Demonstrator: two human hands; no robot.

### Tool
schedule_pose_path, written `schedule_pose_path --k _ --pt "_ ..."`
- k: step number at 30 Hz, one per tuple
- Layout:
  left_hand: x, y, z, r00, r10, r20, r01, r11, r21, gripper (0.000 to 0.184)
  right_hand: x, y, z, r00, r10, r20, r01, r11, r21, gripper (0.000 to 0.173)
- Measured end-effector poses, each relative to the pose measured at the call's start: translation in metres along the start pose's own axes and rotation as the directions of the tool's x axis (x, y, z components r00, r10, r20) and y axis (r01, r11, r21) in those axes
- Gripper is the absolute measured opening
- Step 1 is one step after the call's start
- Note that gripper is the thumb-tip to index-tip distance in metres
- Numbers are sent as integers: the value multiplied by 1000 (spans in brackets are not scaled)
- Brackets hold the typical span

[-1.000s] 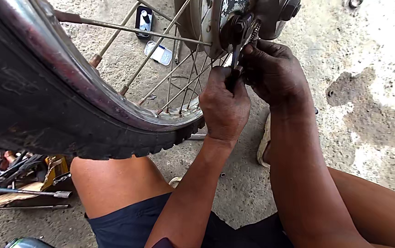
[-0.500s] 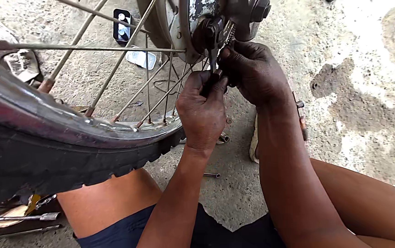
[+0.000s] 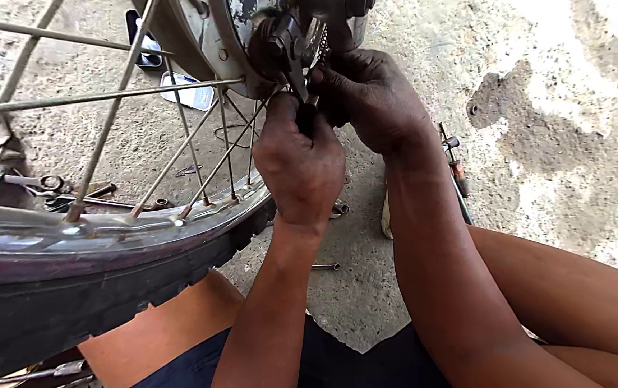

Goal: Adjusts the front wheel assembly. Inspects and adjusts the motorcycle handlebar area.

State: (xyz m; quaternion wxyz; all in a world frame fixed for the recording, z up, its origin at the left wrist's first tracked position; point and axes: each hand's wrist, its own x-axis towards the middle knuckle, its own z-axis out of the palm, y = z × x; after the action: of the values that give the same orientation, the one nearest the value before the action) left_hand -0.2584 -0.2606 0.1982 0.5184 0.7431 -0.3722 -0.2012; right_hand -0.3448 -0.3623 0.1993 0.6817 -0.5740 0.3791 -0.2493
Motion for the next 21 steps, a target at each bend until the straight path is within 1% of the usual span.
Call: schedule_pose_path --k 3,6,8,11,13,17,21 --pt "7 -1 -3 997 0 73 -5 998 61 6 0 -1 -2 1000 6 0 -6 999 -45 14" --pt "14 -2 -19 986 -3 168 -28 984 178 9 -1 1 -1 1000 9 12 -9 1000 12 16" --pt "15 -3 -23 987 3 159 -39 973 226 12 1 3 -1 1000 11 23 -12 999 39 16" --pt "10 -2 -17 992 -5 123 -27 966 256 13 0 2 0 1000 4 17 -5 997 71 15" --pt "7 -1 -13 996 -12 92 -7 979 204 13 0 1 -1 1000 4 15 -5 998 62 15" --pt "2 3 -6 996 -81 38 83 996 -39 12 1 2 2 1000 2 9 -3 999 54 15" --pt "-6 5 -4 997 -72 31 76 983 -169 11 2 4 -2 1000 -5 15 4 999 42 16"
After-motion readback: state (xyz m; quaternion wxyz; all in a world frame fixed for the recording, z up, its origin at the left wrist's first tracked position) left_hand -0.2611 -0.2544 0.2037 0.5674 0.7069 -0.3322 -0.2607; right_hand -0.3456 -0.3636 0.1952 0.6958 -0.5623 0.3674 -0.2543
